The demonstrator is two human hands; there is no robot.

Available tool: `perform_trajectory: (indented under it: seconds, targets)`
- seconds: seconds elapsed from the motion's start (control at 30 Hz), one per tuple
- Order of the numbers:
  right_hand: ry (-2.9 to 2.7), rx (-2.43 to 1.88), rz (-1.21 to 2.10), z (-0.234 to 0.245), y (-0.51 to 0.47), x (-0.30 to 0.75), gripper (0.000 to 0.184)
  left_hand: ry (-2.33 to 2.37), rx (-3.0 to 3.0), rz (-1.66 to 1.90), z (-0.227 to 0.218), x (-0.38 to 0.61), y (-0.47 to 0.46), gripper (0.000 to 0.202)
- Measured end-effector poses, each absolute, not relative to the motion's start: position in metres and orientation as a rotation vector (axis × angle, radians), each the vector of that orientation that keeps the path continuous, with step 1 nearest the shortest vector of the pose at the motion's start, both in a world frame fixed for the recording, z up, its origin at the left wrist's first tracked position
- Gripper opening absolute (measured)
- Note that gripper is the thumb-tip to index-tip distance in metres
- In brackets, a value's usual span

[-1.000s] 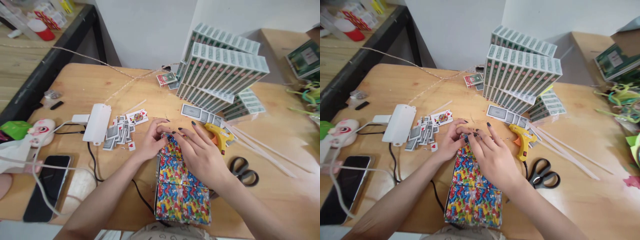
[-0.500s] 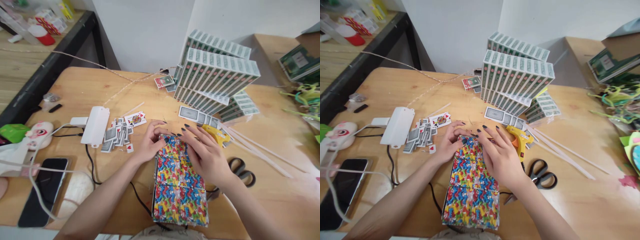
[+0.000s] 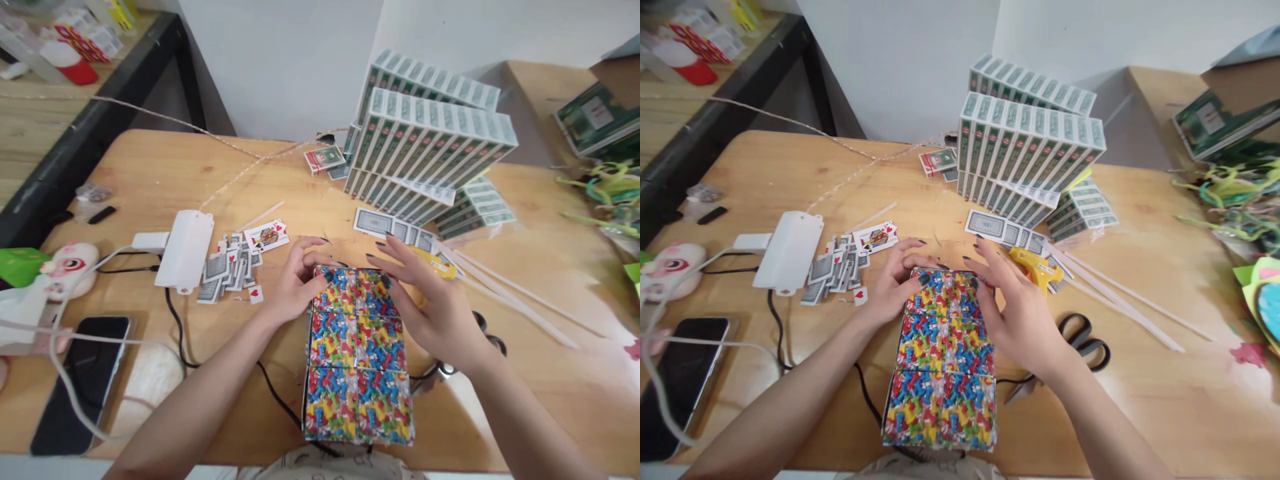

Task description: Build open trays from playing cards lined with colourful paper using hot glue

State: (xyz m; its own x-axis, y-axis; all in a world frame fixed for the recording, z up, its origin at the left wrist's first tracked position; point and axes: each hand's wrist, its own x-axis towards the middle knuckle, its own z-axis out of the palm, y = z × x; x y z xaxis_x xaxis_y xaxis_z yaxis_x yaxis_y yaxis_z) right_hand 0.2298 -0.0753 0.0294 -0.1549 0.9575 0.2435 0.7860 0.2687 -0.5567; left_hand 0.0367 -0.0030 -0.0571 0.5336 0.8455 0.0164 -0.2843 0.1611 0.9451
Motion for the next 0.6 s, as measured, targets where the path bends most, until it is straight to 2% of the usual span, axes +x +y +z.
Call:
perform_trajectory:
  seconds: [0.1,0.23,0.4,0.47,0.6]
  targets:
    - [-1.955,-1.512,0.311,0.026,-0.078,0.229,0.058,0.611,1.124,0.877,-0.056,0.036,-0.003,0.05]
    - [-2.344,-1.442,0.01,0.023,-0.08,0.21,0.052,0.645,1.118,0.881,-0.053,0.038,-0.004,0.051]
    - [-2.63,-1.333,-0.301,0.027,-0.08,0.188,0.044,0.668,1.184,0.929,-0.052,0.04,-0.004,0.043]
    - [-2.618,-1.304,-0.267,0.027,-0.079,0.188,0.044,0.664,1.182,0.938,-0.051,0.04,-0.003,0.043]
    - [-2.243,-1.438,0.059,0.02,-0.076,0.202,0.049,0.671,1.138,0.905,-0.05,0.04,-0.004,0.048]
